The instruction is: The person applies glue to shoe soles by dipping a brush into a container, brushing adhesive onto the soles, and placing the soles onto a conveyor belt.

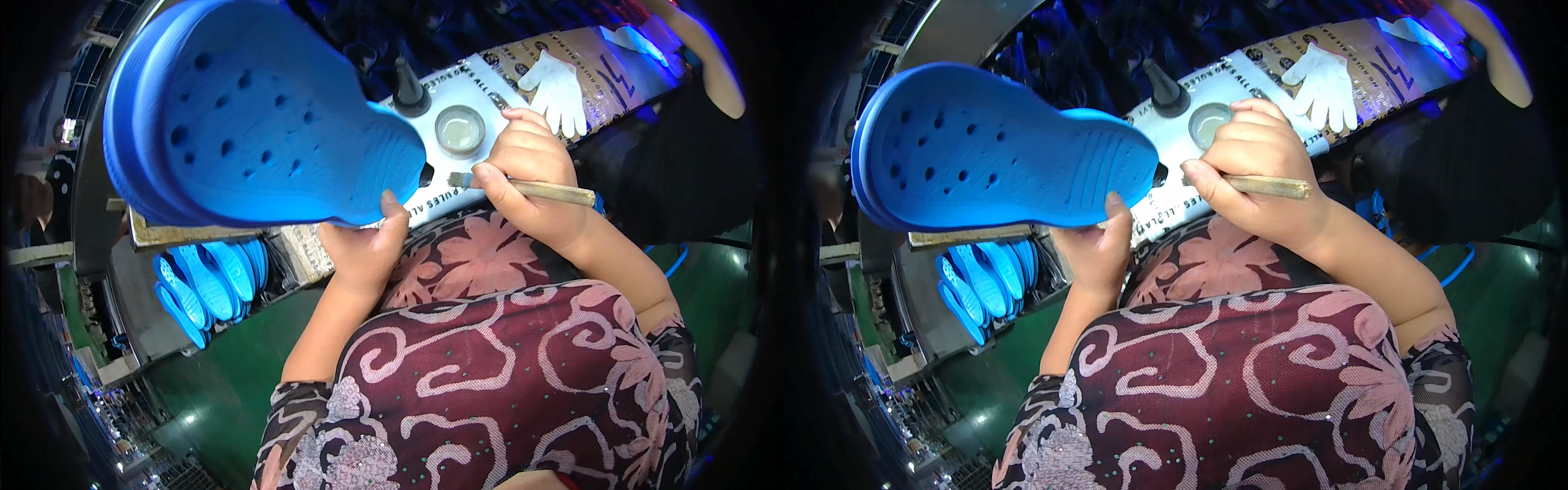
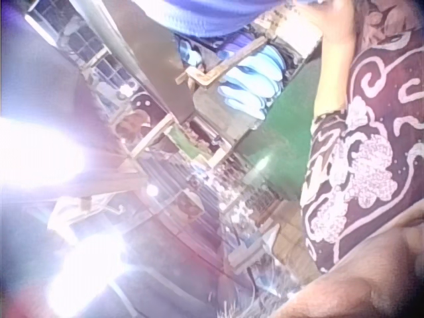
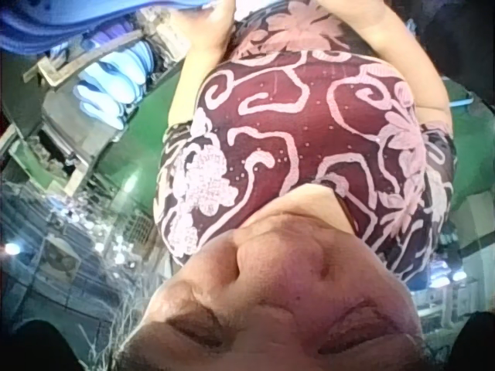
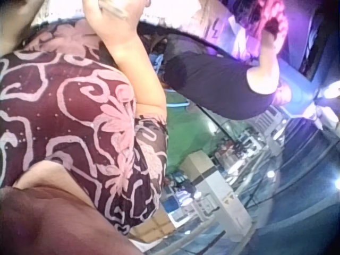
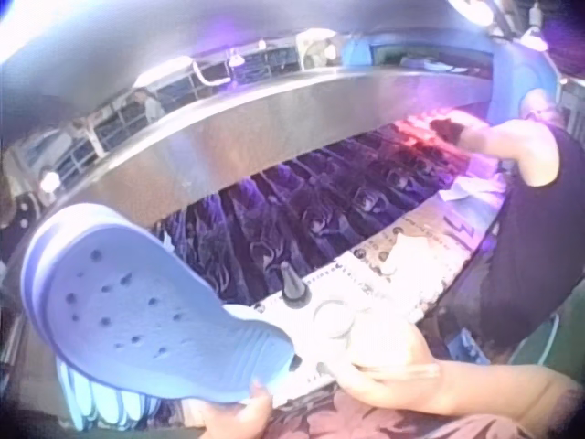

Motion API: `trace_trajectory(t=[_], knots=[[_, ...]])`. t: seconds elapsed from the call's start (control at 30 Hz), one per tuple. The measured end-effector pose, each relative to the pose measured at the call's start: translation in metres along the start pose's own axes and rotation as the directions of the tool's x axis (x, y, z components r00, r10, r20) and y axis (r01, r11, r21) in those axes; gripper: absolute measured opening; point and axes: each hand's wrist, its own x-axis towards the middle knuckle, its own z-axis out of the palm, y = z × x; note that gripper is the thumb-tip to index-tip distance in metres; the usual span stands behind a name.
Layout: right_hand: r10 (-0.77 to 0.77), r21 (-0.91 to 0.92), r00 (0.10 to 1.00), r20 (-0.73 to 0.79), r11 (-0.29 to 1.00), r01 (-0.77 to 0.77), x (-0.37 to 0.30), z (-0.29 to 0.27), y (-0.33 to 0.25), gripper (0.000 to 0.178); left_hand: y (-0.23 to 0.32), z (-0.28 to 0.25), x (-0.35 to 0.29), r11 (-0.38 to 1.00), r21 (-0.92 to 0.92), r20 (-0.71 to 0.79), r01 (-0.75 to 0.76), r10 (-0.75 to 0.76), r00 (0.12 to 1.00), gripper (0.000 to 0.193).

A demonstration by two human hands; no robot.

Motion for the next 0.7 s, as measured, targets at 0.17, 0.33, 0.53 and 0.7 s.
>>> trace_trajectory(t=[0.17,0.33,0.53,0.7], knots=[[0.084,0.045,0.990,-0.112,0.996,-0.080,-0.010,-0.022,0.017,0.022,0.030,-0.020,0.025,0.976,-0.061,0.136,0.211,-0.201,0.970,0.047],[0.178,0.053,0.961,-0.210,0.984,-0.171,-0.035,-0.036,0.036,0.023,0.086,-0.013,0.072,0.617,-0.335,0.642,0.712,-0.405,0.652,0.075],[0.348,0.077,0.907,-0.239,0.937,-0.340,-0.063,-0.062,0.058,0.023,0.131,0.135,0.171,0.660,-0.217,0.936,0.719,-0.070,0.346,0.055],[0.409,0.132,0.873,-0.267,0.913,-0.387,-0.067,-0.075,0.063,0.024,0.178,0.304,0.278,0.259,-0.603,0.743,0.754,-0.161,0.649,0.044]])
